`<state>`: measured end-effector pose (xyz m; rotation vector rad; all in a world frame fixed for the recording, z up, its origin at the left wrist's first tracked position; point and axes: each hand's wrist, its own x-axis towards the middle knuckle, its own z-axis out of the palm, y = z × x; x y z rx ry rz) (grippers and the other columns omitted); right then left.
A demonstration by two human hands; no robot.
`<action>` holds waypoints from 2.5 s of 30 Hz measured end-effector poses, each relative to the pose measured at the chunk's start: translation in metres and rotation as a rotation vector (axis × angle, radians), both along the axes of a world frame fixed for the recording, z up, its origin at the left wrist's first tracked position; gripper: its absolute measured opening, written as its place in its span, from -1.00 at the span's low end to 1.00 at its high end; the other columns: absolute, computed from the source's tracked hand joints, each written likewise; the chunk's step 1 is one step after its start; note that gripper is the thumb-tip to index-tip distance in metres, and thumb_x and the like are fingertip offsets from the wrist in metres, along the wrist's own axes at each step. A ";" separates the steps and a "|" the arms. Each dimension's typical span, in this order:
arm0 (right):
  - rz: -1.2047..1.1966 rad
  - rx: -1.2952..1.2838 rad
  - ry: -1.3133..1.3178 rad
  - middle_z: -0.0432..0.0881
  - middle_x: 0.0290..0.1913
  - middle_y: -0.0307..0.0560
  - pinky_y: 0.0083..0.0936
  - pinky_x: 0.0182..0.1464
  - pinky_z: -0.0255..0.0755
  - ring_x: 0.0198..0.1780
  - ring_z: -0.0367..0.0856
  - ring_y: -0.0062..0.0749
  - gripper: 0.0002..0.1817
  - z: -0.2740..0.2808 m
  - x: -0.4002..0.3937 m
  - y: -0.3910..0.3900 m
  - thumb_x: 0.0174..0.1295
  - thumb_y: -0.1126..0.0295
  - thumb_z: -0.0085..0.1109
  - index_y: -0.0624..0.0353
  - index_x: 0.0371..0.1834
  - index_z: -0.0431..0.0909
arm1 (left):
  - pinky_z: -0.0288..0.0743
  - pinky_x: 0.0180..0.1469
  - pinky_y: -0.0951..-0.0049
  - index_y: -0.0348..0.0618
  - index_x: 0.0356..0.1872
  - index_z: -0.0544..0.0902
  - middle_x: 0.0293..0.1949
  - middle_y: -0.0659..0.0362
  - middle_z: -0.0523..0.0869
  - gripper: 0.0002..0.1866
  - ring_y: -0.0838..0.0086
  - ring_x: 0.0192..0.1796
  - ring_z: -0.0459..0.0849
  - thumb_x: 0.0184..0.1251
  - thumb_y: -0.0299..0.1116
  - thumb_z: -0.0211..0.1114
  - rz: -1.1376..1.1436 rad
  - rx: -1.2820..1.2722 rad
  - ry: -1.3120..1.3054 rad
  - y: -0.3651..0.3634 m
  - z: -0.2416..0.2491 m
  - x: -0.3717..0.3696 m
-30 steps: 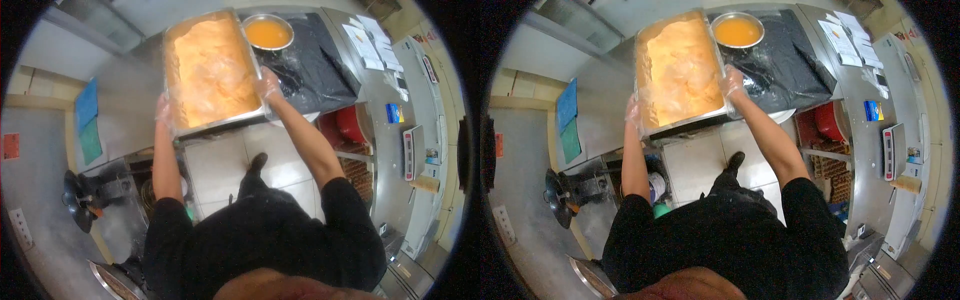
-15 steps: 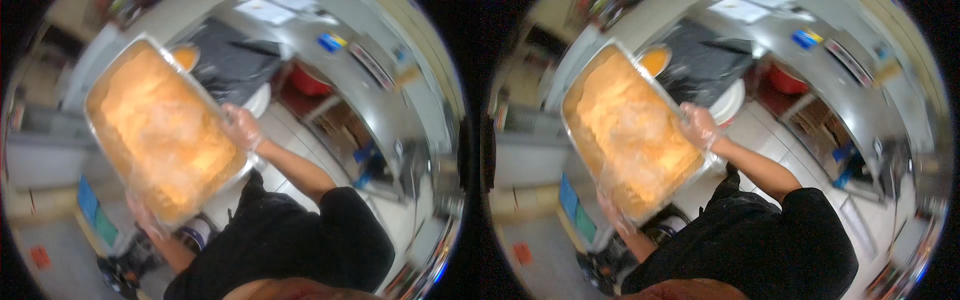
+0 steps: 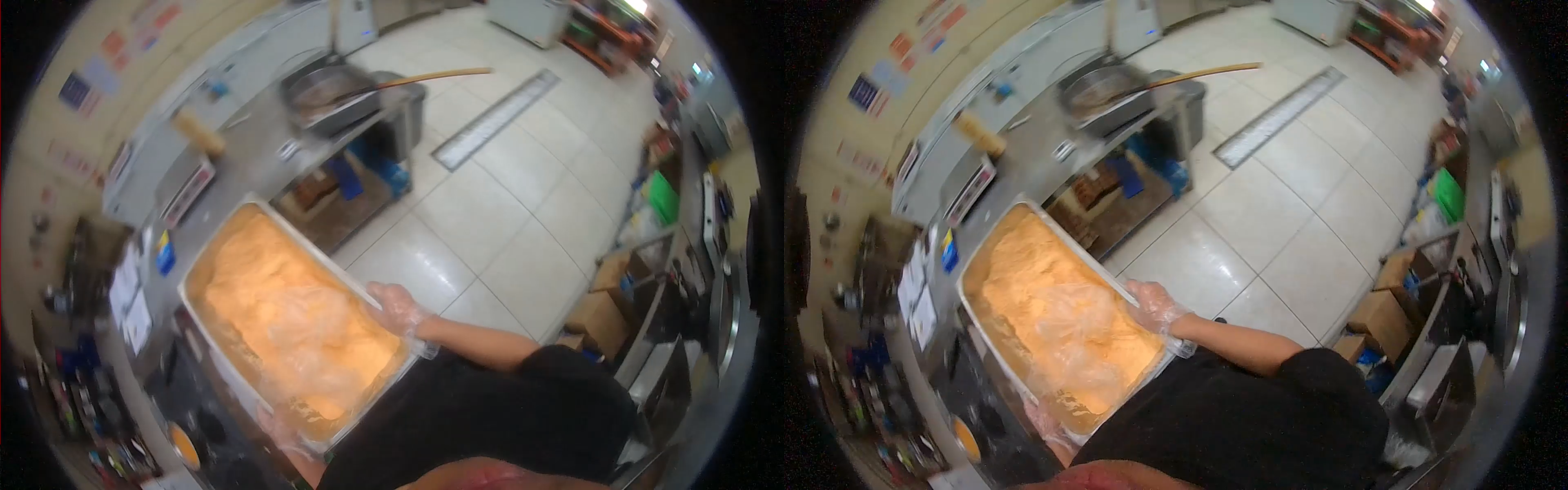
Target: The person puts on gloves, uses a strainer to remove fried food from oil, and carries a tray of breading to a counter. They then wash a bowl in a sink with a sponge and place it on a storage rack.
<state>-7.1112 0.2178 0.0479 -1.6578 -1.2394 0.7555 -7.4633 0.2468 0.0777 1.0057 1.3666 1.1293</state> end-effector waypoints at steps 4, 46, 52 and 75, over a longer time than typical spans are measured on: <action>-0.303 -0.139 0.035 0.59 -0.31 0.31 -0.06 -0.20 0.44 -0.21 0.57 0.24 -0.77 -0.011 0.127 -0.071 0.21 0.29 0.11 0.25 -0.24 0.45 | 0.54 -0.25 0.45 -0.30 0.07 0.47 -0.19 0.10 0.61 -0.61 0.42 -0.23 0.60 0.16 -0.67 0.07 -0.360 -0.080 0.136 0.063 -0.043 0.146; -1.330 0.144 0.315 0.54 -0.33 -0.20 -0.53 -0.21 0.38 -0.30 0.43 -0.55 -0.87 -0.024 1.240 -0.172 0.18 0.53 0.19 0.28 -0.33 0.42 | 0.32 0.28 0.40 -0.27 0.25 0.42 0.12 0.06 0.59 -0.42 0.32 0.20 0.51 0.09 -0.49 0.17 -1.302 0.308 0.147 0.154 -0.105 1.542; -1.337 -0.013 0.250 0.54 -0.30 -0.15 -0.59 -0.31 0.40 -0.33 0.47 -0.53 -0.88 -0.015 1.414 -0.023 0.21 0.54 0.17 0.21 -0.31 0.40 | 0.36 0.21 0.44 -0.21 0.20 0.48 0.06 0.12 0.62 -0.45 0.43 0.14 0.52 0.08 -0.54 0.15 -1.297 0.260 0.134 0.295 -0.075 1.680; -0.520 -0.164 0.265 0.37 -0.36 -0.26 -0.54 -0.29 0.33 -0.27 0.31 -0.53 -0.78 0.001 1.927 0.737 0.22 0.41 0.23 0.28 -0.29 0.38 | 0.48 0.08 0.43 -0.23 0.15 0.49 -0.05 0.19 0.64 -0.55 0.49 -0.02 0.61 0.16 -0.59 0.10 -0.596 0.011 -0.041 0.911 -0.082 1.980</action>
